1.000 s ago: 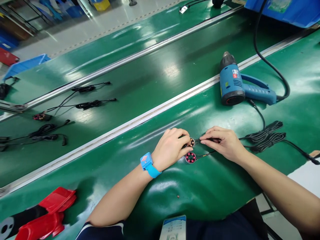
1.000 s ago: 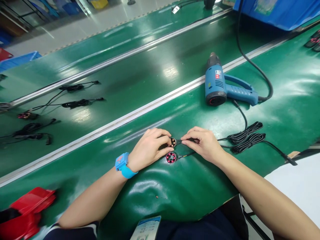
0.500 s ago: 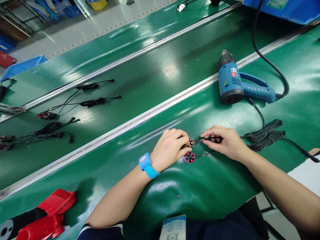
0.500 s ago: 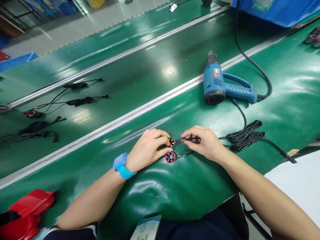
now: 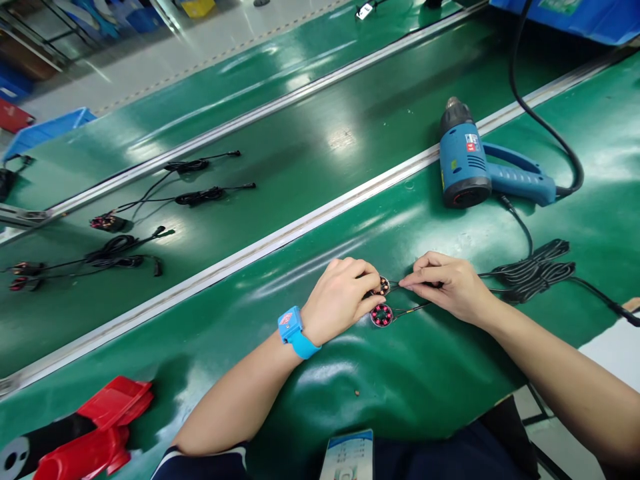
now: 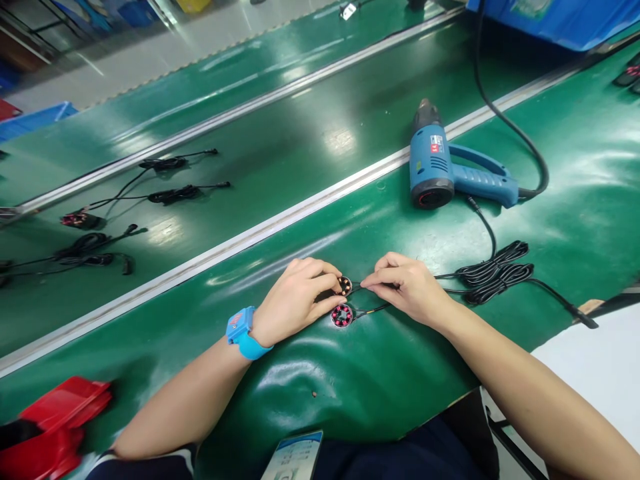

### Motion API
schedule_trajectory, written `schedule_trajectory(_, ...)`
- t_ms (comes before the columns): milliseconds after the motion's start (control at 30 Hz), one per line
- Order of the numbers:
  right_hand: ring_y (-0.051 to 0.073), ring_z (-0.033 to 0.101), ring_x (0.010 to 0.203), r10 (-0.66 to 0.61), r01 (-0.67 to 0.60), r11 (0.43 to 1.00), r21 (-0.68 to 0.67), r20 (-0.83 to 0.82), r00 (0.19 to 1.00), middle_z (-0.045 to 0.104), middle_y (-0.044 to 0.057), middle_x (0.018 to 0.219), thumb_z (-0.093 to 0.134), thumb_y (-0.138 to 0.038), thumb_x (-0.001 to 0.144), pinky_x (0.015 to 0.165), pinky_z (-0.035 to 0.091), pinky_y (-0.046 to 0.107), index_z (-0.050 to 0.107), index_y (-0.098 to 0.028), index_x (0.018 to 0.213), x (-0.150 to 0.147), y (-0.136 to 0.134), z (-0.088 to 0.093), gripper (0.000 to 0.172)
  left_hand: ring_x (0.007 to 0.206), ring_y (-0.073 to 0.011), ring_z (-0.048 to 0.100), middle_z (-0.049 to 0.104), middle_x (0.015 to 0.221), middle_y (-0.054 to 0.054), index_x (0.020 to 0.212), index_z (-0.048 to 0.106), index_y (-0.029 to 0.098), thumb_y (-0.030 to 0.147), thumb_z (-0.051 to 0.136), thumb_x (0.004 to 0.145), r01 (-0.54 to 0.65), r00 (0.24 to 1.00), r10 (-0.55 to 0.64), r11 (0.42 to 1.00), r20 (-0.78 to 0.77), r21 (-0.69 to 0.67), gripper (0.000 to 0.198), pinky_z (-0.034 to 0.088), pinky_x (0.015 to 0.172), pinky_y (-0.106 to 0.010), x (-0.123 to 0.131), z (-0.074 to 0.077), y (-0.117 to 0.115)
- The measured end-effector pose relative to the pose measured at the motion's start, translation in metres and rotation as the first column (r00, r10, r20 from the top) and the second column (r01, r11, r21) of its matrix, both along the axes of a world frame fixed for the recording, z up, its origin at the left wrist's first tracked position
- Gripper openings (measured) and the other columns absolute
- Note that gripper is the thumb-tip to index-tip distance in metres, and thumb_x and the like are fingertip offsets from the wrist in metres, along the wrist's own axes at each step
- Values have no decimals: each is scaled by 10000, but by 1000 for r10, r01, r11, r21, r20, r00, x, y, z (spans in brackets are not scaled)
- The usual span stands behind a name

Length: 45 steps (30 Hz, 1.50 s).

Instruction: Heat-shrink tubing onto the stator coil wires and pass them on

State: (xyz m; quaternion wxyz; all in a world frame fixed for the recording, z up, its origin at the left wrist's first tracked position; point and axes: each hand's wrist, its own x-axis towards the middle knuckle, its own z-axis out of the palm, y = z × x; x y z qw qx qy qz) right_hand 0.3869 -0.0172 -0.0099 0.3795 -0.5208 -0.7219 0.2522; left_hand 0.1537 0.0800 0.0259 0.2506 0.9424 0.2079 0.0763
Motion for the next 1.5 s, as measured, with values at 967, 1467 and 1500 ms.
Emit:
schedule_trajectory(967,136,594,810,44,-44,999,-6,-30,999,637,-9,894,592,-168,981,741,470,256,660,-197,919,0,0,9,97,924,-178,564,662,1024,-2,890,722,232,273,706,901,-147,976,142,989,163,16,45,383,817,-351,17,-13,-12)
schedule_trajectory(1467,149,629,826,-218,223,971,88,-57,974,665,-8,921,675,-246,964,775,487,255,677,-204,965,7,-4,21,42,1074,-218,521,606,1237,-12,990,690,251,430,651,934,184,977,-183,983,-110,2,192,366,870,-373,-17,30,-4)
schedule_trajectory(1500,147,626,809,-254,259,961,100,-66,965,663,-10,902,663,-236,964,759,483,254,674,-204,942,8,-4,22,41,1091,-222,515,595,1276,-6,1016,696,267,422,649,937,209,968,-207,978,-141,3,180,361,870,-377,-18,32,-5)
